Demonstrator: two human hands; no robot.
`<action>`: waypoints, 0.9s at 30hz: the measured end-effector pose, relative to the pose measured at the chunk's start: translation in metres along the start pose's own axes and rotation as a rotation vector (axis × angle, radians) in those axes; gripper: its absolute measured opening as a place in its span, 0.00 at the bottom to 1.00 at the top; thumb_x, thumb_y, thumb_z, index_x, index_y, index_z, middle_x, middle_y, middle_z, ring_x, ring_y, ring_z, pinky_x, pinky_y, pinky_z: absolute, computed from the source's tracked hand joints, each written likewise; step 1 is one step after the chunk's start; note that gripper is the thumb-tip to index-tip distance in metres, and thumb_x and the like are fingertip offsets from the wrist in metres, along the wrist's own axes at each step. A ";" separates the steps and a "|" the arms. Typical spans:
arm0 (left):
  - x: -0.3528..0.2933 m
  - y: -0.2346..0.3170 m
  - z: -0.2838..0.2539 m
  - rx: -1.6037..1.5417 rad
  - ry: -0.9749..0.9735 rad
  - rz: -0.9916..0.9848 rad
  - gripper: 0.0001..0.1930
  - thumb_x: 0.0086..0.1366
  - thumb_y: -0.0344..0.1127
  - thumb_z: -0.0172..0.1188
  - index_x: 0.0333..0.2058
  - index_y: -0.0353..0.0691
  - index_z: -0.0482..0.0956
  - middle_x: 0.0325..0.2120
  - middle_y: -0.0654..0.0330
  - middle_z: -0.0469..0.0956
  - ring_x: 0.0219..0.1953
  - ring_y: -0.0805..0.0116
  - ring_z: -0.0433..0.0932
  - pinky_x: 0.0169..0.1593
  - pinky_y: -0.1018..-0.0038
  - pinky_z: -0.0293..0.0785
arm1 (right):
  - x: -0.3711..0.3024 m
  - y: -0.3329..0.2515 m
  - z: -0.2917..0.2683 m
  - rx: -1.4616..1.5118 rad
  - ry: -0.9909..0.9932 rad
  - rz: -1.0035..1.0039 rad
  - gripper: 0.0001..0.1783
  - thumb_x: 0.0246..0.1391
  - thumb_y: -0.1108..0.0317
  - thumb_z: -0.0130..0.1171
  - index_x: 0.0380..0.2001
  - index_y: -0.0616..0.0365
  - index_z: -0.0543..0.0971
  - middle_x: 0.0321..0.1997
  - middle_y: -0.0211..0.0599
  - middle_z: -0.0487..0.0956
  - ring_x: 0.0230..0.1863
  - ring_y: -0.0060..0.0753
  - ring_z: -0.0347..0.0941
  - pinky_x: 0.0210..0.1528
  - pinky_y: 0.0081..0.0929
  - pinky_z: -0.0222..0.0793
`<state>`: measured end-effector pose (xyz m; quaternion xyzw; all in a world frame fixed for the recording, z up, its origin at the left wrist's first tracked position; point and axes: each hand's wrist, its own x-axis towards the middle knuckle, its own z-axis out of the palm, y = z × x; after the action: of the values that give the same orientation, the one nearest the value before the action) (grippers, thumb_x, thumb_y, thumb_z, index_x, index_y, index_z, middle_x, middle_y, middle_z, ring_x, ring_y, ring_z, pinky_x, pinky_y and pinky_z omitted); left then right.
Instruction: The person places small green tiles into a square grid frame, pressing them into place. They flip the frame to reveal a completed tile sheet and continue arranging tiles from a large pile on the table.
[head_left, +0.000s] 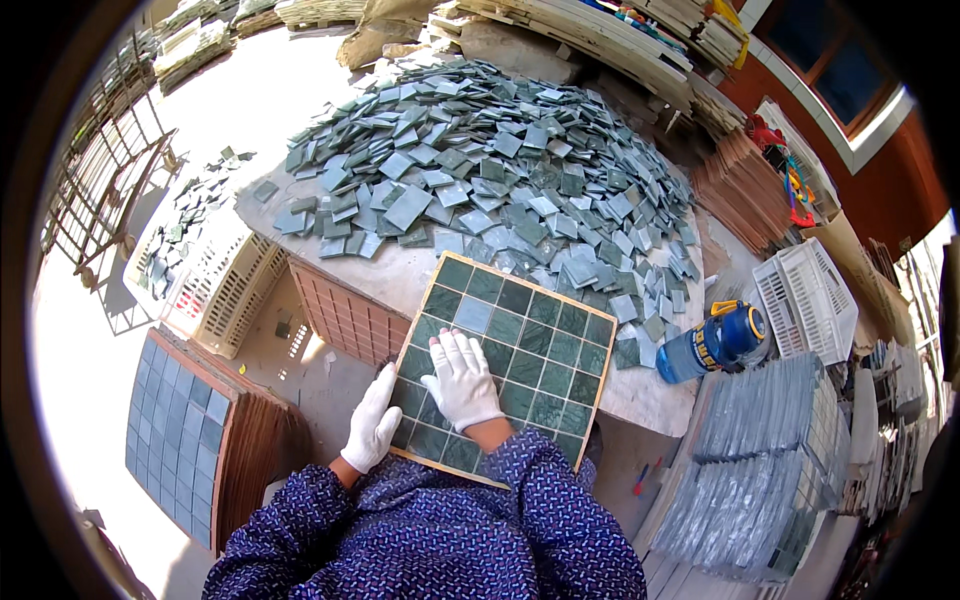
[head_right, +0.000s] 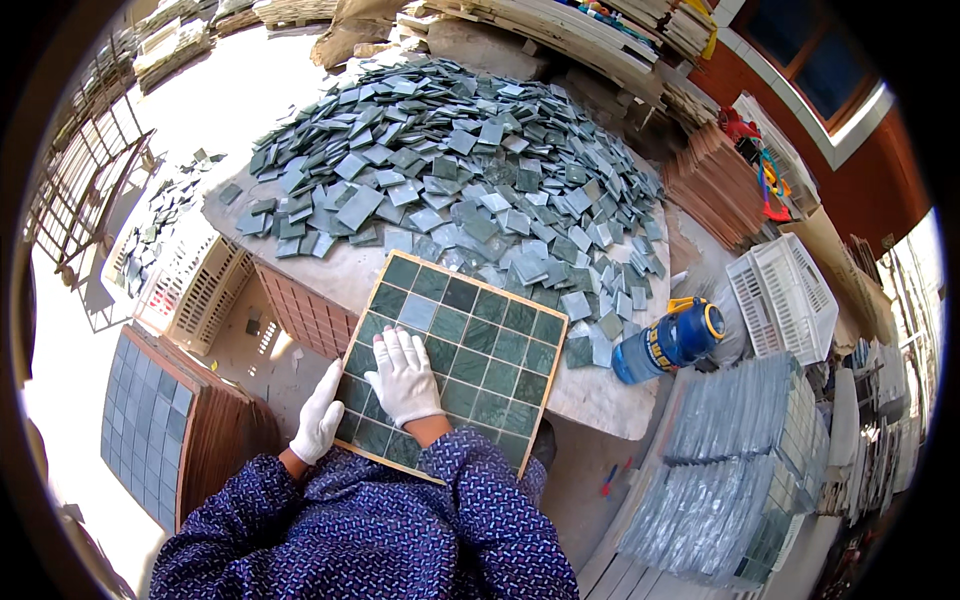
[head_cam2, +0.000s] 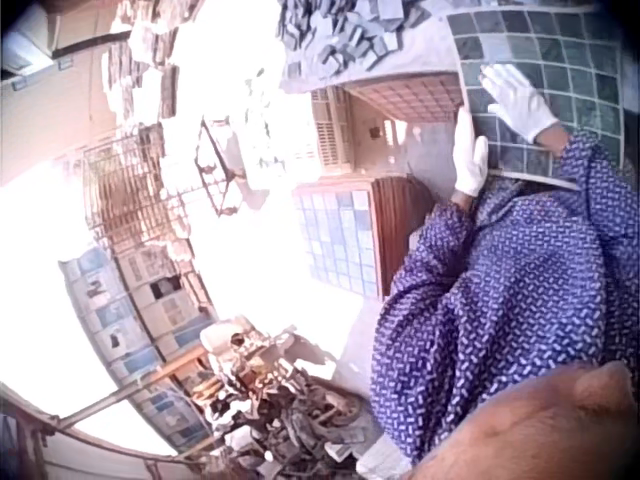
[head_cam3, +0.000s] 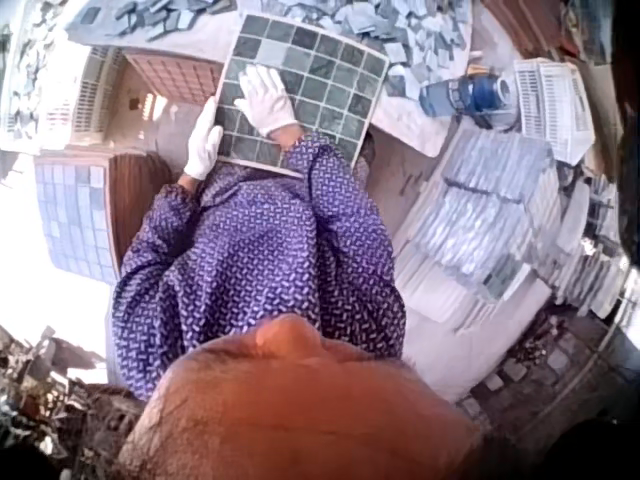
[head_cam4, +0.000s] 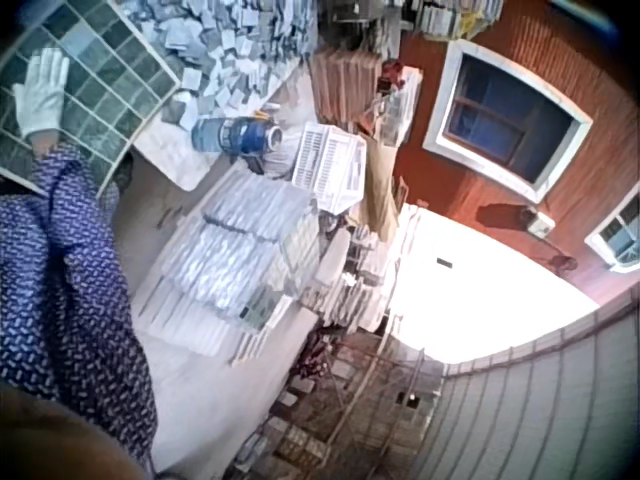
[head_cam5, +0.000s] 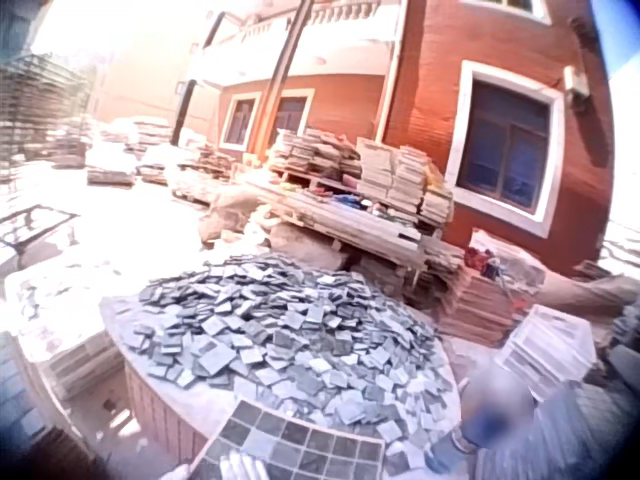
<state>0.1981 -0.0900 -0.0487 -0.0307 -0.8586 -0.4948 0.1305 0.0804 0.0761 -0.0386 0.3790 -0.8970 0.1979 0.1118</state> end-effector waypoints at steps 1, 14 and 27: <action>0.004 0.004 0.003 0.109 -0.022 -0.013 0.32 0.66 0.44 0.51 0.63 0.33 0.58 0.63 0.42 0.58 0.65 0.47 0.58 0.66 0.64 0.55 | 0.011 0.027 0.000 -0.048 0.072 0.044 0.30 0.52 0.56 0.59 0.56 0.59 0.69 0.62 0.43 0.66 0.64 0.47 0.60 0.67 0.44 0.51; 0.000 0.000 0.003 0.197 0.003 -0.010 0.30 0.63 0.46 0.55 0.60 0.36 0.64 0.62 0.44 0.60 0.62 0.43 0.61 0.64 0.58 0.59 | 0.099 0.067 -0.070 0.115 -0.401 0.354 0.16 0.45 0.63 0.66 0.39 0.53 0.78 0.42 0.42 0.75 0.48 0.45 0.72 0.49 0.38 0.69; 0.000 0.002 0.001 0.172 0.002 -0.041 0.30 0.60 0.45 0.58 0.58 0.37 0.67 0.60 0.45 0.63 0.60 0.43 0.63 0.64 0.56 0.59 | 0.038 0.056 -0.033 -0.064 0.031 0.049 0.17 0.44 0.61 0.67 0.38 0.50 0.76 0.38 0.36 0.74 0.40 0.43 0.72 0.42 0.38 0.70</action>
<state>0.1979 -0.0885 -0.0475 -0.0016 -0.8982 -0.4220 0.1232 0.0154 0.1019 -0.0107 0.3503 -0.9100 0.1777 0.1329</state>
